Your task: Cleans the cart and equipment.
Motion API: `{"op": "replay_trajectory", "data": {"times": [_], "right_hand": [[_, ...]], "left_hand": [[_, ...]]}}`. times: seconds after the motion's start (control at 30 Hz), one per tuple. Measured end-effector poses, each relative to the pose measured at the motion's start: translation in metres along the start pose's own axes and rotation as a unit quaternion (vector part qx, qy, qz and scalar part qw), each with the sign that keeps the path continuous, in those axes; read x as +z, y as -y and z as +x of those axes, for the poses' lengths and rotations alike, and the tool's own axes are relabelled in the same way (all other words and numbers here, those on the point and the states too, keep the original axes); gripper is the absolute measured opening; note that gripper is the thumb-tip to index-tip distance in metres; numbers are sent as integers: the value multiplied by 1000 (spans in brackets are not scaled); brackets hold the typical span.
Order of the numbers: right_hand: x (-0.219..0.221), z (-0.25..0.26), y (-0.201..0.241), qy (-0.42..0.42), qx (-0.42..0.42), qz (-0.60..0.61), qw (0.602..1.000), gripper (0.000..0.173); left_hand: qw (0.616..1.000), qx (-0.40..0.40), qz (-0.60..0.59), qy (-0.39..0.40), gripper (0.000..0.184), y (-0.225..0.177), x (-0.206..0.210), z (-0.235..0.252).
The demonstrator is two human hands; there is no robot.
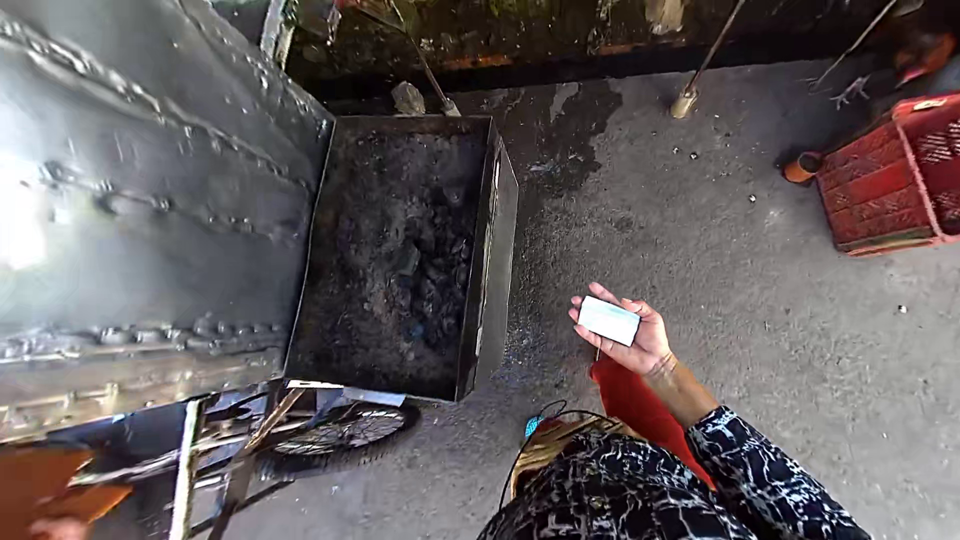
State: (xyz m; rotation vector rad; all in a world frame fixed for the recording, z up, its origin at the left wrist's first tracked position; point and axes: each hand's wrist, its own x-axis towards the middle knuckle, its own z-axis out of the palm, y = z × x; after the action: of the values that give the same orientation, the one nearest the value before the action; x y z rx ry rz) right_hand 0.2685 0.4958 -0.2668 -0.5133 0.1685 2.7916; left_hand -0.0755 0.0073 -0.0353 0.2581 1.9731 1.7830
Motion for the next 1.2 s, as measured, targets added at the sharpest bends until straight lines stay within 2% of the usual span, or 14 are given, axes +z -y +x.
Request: {"op": "replay_trajectory", "data": {"times": [0.07, 0.17, 0.23, 0.37, 0.43, 0.5, 0.57, 0.6, 0.67, 0.73, 0.83, 0.93, 1.03, 1.2], "right_hand": [[11, 16, 52, -3, 3, -16, 1000, 47], [24, 39, 124, -3, -18, -57, 998, 46], [33, 53, 166, -12, -46, -81, 996, 47], [48, 92, 236, -32, -85, -122, 988, 50], [53, 119, 264, -42, -88, -144, 985, 52], [58, 149, 284, -46, -89, -161, 982, 53], [70, 185, 299, -60, -99, -180, 977, 53], [76, 201, 305, -69, -102, -183, 975, 53], [86, 226, 311, -83, -93, -178, 976, 53], [94, 255, 315, -93, -75, -170, 978, 53], [105, 287, 321, -113, -58, -166, 978, 52], [112, 316, 325, -106, -39, -160, 981, 52], [116, 338, 325, -65, 0, -130, 989, 51], [117, 368, 318, -59, 33, -103, 992, 49]], "left_hand": [[990, -14, -131, -46, 21, 18, 46, 52], [961, -18, -257, -105, 41, 42, 105, 144], [946, -32, -271, -176, 41, 43, 167, 209], [959, -76, -223, -160, 46, 28, 273, 341], [976, -93, -141, -138, 40, 23, 320, 407], [991, -87, 35, -93, 36, 27, 362, 465], [962, -70, 265, -6, 42, 36, 396, 515], [926, -67, 367, 59, 42, 41, 411, 537], [834, -84, 513, 188, 36, 62, 424, 565], [756, -119, 593, 250, 34, 68, 419, 597], [671, -183, 688, 207, 42, 66, 379, 641], [611, -211, 753, 125, 43, 65, 336, 675], [595, -239, 754, 143, 41, 73, 328, 691], [642, -296, 665, 242, 41, 93, 343, 708]]}}
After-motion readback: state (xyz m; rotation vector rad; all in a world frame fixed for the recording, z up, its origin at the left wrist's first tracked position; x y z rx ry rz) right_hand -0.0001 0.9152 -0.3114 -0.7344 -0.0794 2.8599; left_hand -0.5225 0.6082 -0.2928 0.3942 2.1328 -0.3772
